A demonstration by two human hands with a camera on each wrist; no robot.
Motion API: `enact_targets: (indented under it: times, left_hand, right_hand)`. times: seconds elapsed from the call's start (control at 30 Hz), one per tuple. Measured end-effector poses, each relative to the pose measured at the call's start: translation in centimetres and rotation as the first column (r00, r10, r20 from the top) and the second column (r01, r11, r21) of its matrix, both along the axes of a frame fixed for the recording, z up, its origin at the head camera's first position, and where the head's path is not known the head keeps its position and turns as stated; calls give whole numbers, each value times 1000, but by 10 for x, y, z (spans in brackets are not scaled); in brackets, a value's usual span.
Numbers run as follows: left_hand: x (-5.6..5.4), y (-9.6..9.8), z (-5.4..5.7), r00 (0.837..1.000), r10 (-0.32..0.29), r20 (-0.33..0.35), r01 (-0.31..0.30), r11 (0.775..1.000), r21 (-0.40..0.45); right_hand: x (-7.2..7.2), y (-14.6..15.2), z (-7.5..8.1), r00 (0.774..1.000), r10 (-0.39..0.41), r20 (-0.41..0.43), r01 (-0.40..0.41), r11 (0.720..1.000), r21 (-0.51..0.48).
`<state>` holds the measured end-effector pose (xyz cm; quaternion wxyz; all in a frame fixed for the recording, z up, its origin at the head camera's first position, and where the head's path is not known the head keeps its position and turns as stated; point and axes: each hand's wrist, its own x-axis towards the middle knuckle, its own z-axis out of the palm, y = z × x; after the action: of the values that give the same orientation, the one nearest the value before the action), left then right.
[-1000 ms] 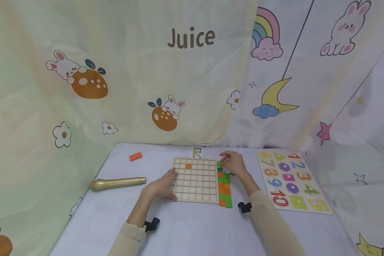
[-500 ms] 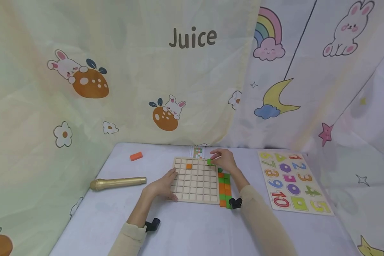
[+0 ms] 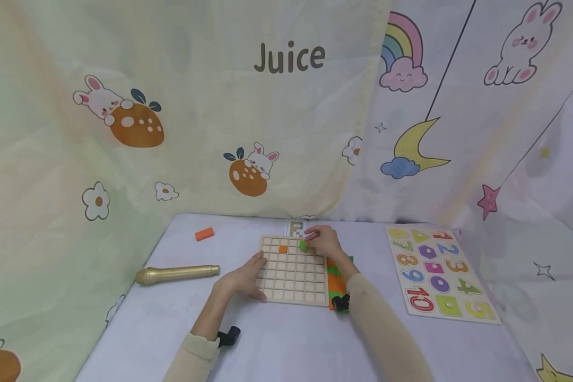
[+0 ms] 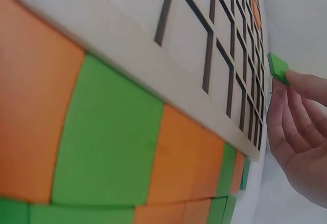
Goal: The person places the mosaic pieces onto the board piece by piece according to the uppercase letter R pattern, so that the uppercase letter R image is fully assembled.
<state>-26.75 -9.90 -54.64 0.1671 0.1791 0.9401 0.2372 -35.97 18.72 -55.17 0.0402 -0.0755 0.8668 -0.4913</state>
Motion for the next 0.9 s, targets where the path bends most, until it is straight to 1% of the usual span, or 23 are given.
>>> enact_targets:
  times: [0.13,0.33,0.43,0.6,0.9]
  left_hand:
    - [0,1,-1,1000,3,4,-3,1000,-7]
    - [0,2,1,1000,-1,-9,1,1000,-14]
    - [0,3,2,1000,-3,-6,3,1000,-14]
    - [1,3,3,1000,-5,-5,5,1000,-9]
    - [0,3,3,1000,-2,-6,2,1000,-3]
  right_hand:
    - [1,-8,-2,1000,-3,12,3,1000,3]
    - [-1,-20,-8,999,14,-39,-14,1000,3]
    - [0,-26,-9,998,19,-54,-18,1000,14]
    - [3,-34,-7,997,33,-76,-29,998,60]
    - [2,-40,-10,998,32,-55,-24,991,134]
